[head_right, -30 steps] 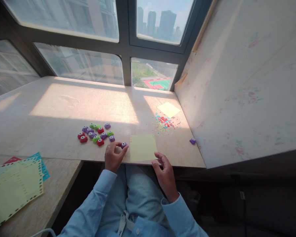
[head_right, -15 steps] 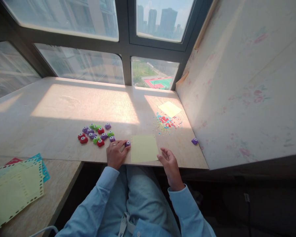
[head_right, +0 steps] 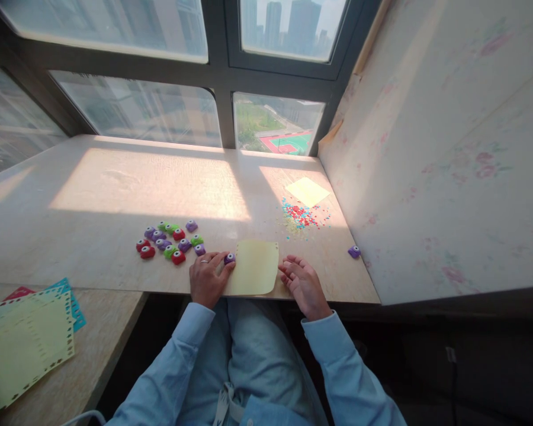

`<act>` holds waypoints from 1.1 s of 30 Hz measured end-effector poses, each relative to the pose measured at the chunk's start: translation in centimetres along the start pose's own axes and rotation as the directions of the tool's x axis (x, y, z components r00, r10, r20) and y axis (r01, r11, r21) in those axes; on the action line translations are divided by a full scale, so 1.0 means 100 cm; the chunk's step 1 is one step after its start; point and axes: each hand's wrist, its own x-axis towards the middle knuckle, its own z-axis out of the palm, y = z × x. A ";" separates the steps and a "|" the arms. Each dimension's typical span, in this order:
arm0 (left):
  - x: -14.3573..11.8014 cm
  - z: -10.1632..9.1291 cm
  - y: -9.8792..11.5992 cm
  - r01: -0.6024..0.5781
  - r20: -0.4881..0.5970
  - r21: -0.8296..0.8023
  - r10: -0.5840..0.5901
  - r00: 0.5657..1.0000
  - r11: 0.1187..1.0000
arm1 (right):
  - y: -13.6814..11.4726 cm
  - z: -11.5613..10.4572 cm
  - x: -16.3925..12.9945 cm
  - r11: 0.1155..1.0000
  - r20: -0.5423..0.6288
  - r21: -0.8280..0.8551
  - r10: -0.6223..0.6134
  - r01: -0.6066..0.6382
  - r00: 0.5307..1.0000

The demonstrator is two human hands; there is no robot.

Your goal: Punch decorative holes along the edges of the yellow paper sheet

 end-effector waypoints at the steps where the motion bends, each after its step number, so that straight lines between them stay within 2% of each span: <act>1: 0.000 0.000 0.000 -0.001 0.000 0.001 0.001 1.000 1.000 | -0.003 0.002 0.003 1.000 0.026 -0.011 0.013 -0.012 1.000; 5: -0.001 0.000 0.001 -0.002 -0.006 0.012 0.002 1.000 1.000 | -0.012 0.013 0.011 0.994 0.116 -0.061 0.092 -0.085 0.989; 7: -0.001 0.000 0.001 -0.006 -0.012 0.018 0.006 1.000 1.000 | -0.015 0.017 0.015 0.986 0.148 -0.141 0.114 -0.093 0.982; 11: -0.001 0.000 0.000 -0.013 -0.014 0.024 0.013 1.000 1.000 | -0.019 0.017 0.027 0.914 0.177 -0.401 0.007 0.066 0.984; 14: -0.001 0.000 -0.002 -0.020 -0.009 0.026 0.020 1.000 0.999 | -0.018 0.010 0.037 0.851 0.219 -0.496 -0.074 0.176 0.973; 18: 0.000 0.002 -0.005 -0.019 -0.011 0.022 0.019 1.000 1.000 | -0.010 0.002 0.048 0.810 0.241 -0.526 -0.149 0.258 0.959; 25: 0.001 0.005 -0.007 -0.011 -0.044 -0.006 0.010 0.999 1.000 | -0.009 0.004 0.055 0.787 0.259 -0.560 -0.131 0.260 0.957; 33: 0.001 0.006 -0.006 -0.013 -0.062 -0.013 0.012 0.998 1.000 | -0.012 0.008 0.054 0.812 0.240 -0.539 -0.106 0.223 0.965</act>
